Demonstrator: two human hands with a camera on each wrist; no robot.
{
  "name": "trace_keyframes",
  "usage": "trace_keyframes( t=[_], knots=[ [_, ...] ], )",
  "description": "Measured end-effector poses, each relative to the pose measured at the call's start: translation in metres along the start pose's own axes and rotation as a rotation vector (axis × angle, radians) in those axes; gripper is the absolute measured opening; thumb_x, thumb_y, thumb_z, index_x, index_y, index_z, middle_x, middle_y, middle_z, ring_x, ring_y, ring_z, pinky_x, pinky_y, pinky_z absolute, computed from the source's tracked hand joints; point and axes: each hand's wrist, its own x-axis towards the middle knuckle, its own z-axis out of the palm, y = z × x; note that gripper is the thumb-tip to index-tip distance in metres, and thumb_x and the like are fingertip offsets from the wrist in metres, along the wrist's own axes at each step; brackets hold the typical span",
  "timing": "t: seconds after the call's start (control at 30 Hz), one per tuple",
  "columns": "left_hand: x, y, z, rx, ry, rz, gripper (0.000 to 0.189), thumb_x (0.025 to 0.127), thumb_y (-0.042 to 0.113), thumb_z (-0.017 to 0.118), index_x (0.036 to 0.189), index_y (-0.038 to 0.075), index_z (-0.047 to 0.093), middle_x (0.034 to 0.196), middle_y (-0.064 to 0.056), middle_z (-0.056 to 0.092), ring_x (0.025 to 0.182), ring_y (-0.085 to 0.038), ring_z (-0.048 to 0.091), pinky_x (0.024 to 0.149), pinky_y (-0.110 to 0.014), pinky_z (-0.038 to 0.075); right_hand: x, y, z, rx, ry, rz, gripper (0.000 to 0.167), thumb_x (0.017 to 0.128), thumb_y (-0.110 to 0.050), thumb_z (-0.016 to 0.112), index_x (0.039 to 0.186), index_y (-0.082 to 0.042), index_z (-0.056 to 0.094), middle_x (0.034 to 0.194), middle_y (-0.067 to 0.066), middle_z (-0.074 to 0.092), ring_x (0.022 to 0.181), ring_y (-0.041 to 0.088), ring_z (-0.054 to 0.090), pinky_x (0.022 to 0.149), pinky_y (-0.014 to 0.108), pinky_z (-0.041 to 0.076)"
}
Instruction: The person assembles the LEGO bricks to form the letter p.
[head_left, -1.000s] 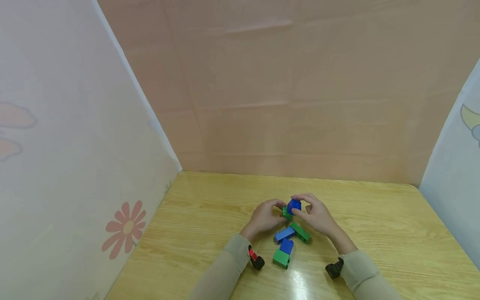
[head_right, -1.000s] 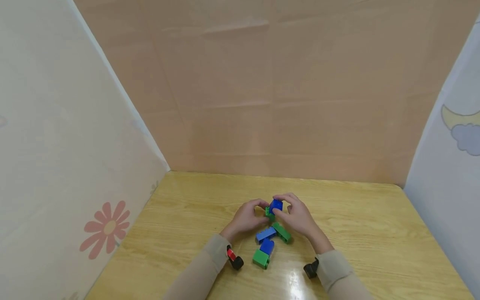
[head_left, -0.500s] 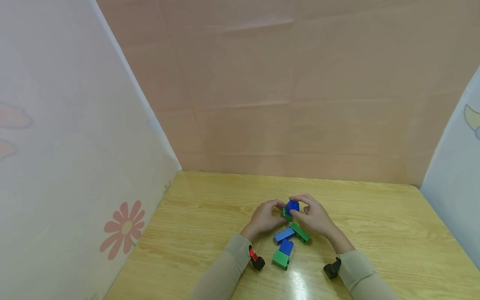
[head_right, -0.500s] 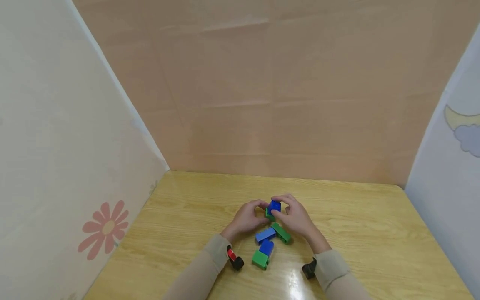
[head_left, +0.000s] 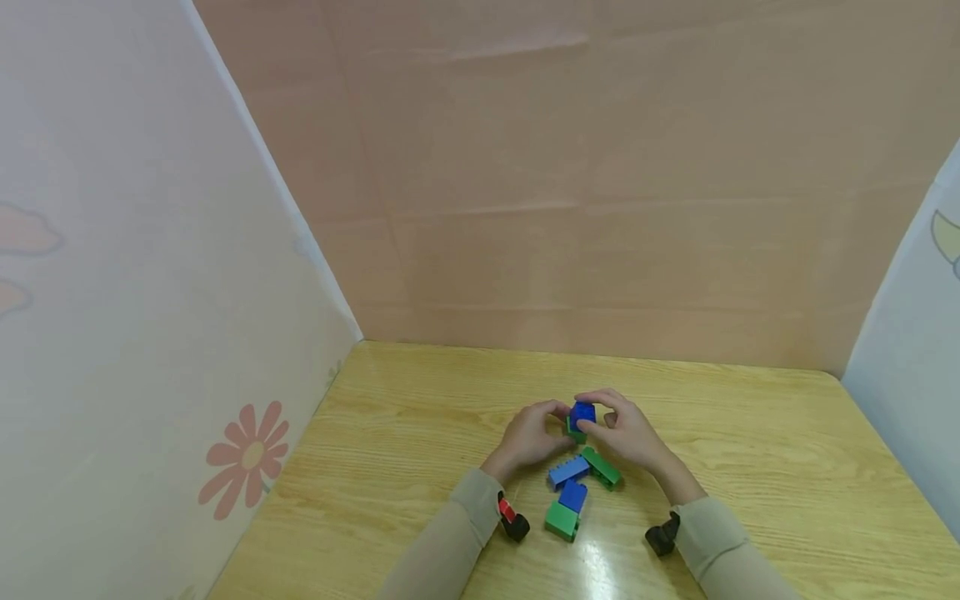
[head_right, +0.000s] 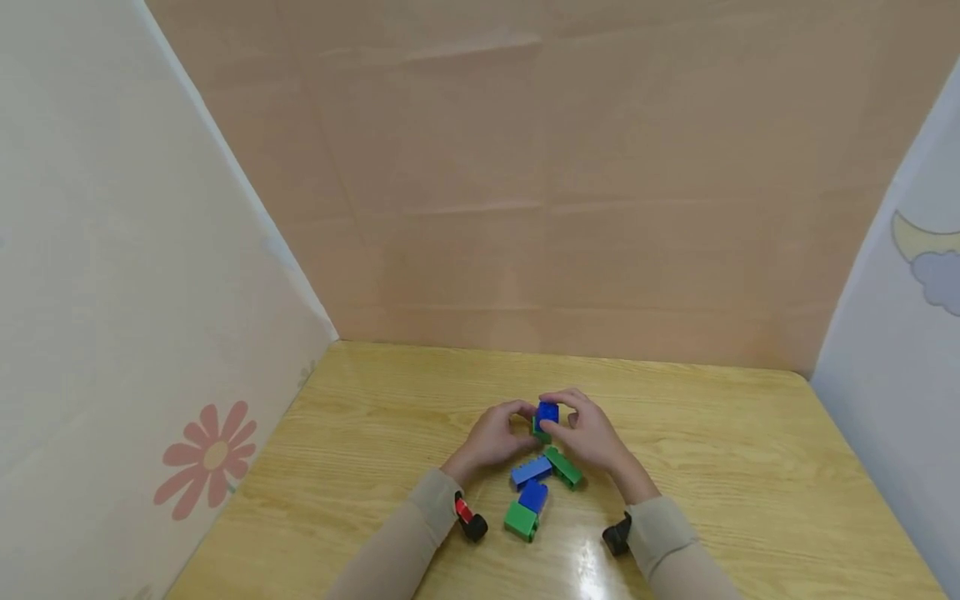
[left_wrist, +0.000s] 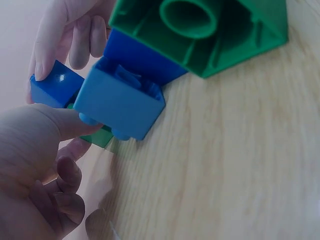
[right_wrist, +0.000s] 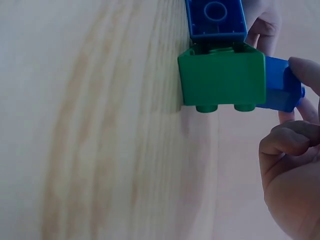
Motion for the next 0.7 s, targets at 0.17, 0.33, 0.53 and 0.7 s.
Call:
trace_keyframes(
  t=[0.17,0.33,0.53,0.7],
  knots=[
    [0.0005,-0.0002,0.0000,-0.001,-0.003,0.016,0.037,0.091,0.029,0.084,0.125,0.024,0.071,0.112,0.017,0.068,0.113,-0.005,0.061,0.102,-0.035,0.048,-0.0005,0.0005,-0.0017,0.064,-0.003,0.046,0.048,0.099,-0.025,0.075,0.139,-0.002,0.062,0.122,0.013,0.064,0.047,0.008,0.035,0.043,0.025,0.036],
    [0.0005,-0.0014,-0.0004,-0.013,0.001,0.018,0.037,0.090,0.030,0.085,0.124,0.025,0.071,0.112,0.018,0.067,0.113,-0.005,0.061,0.103,-0.037,0.047,-0.0008,0.0031,-0.0033,0.089,-0.002,0.078,0.047,0.099,-0.028,0.074,0.138,-0.005,0.063,0.094,0.014,0.064,0.047,0.010,0.036,0.042,0.026,0.034],
    [-0.0003,-0.0021,-0.0014,-0.035,-0.005,0.008,0.037,0.089,0.032,0.086,0.123,0.026,0.072,0.112,0.019,0.068,0.111,-0.005,0.062,0.100,-0.037,0.049,0.0013,0.0051,-0.0018,0.107,0.003,0.031,0.043,0.100,-0.024,0.074,0.136,-0.002,0.065,0.126,0.012,0.065,0.046,0.011,0.037,0.042,0.027,0.036],
    [-0.0005,-0.0031,-0.0011,-0.051,-0.012,0.006,0.036,0.088,0.032,0.086,0.121,0.028,0.072,0.110,0.020,0.068,0.111,-0.005,0.062,0.100,-0.038,0.049,0.0028,0.0071,0.0014,0.107,0.003,0.032,0.040,0.100,-0.024,0.074,0.134,-0.005,0.067,0.130,0.010,0.064,0.047,0.010,0.037,0.043,0.026,0.036]
  ],
)
